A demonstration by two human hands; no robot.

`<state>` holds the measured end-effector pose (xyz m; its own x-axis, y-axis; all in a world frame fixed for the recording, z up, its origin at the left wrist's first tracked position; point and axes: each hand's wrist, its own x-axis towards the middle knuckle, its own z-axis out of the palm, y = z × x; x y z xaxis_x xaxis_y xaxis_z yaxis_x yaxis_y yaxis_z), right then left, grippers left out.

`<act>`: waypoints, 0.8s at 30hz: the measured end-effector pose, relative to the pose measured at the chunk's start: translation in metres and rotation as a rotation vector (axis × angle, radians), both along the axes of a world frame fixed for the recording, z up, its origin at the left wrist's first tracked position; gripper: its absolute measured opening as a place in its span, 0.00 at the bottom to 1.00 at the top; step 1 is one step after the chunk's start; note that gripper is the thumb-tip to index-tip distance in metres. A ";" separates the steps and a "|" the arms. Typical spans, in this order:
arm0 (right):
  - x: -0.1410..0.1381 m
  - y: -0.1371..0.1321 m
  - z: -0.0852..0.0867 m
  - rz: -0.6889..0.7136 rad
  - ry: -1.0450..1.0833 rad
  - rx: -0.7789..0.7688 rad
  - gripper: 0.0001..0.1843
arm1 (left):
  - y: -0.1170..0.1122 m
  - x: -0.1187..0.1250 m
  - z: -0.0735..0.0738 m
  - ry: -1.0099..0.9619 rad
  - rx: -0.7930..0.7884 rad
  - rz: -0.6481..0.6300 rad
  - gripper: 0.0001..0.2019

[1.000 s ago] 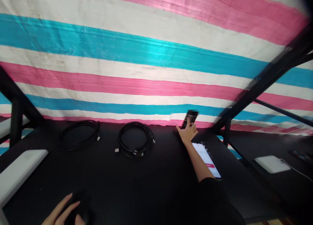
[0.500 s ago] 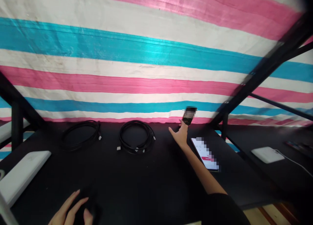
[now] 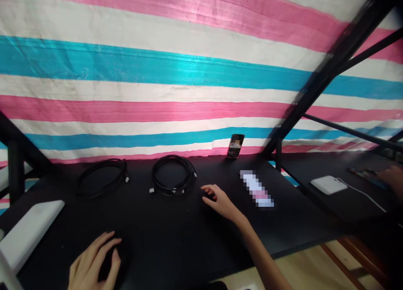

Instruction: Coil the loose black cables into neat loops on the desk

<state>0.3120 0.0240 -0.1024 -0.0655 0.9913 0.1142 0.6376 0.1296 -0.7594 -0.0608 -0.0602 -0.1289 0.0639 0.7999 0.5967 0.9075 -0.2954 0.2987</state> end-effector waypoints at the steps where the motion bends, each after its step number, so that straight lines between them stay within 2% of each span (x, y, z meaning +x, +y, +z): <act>1: -0.005 -0.014 0.002 0.005 0.013 -0.022 0.17 | 0.011 -0.005 0.002 0.040 -0.042 0.024 0.14; 5: -0.023 -0.054 0.003 -0.115 0.078 -0.050 0.17 | 0.068 -0.027 0.015 0.088 -0.172 0.182 0.24; 8: -0.031 -0.066 -0.003 -0.202 0.097 -0.050 0.17 | 0.104 -0.041 0.024 0.182 -0.260 0.256 0.29; 10: -0.034 -0.068 -0.006 -0.216 0.095 -0.045 0.18 | 0.119 -0.047 0.028 0.220 -0.329 0.265 0.29; 13: -0.033 -0.066 -0.008 -0.215 0.100 -0.051 0.19 | 0.127 -0.050 0.034 0.247 -0.354 0.259 0.26; 19: -0.034 -0.064 -0.008 -0.233 0.090 -0.047 0.19 | 0.126 -0.048 0.043 0.243 -0.329 0.232 0.23; 24: -0.031 -0.060 -0.003 -0.177 0.118 -0.082 0.22 | 0.116 -0.034 0.050 0.071 -0.311 0.104 0.19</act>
<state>0.2814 -0.0365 -0.1050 0.1197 0.9924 0.0293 0.5511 -0.0419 -0.8334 -0.0944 0.0563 -0.0791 0.0051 0.9474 0.3201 0.9499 -0.1046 0.2946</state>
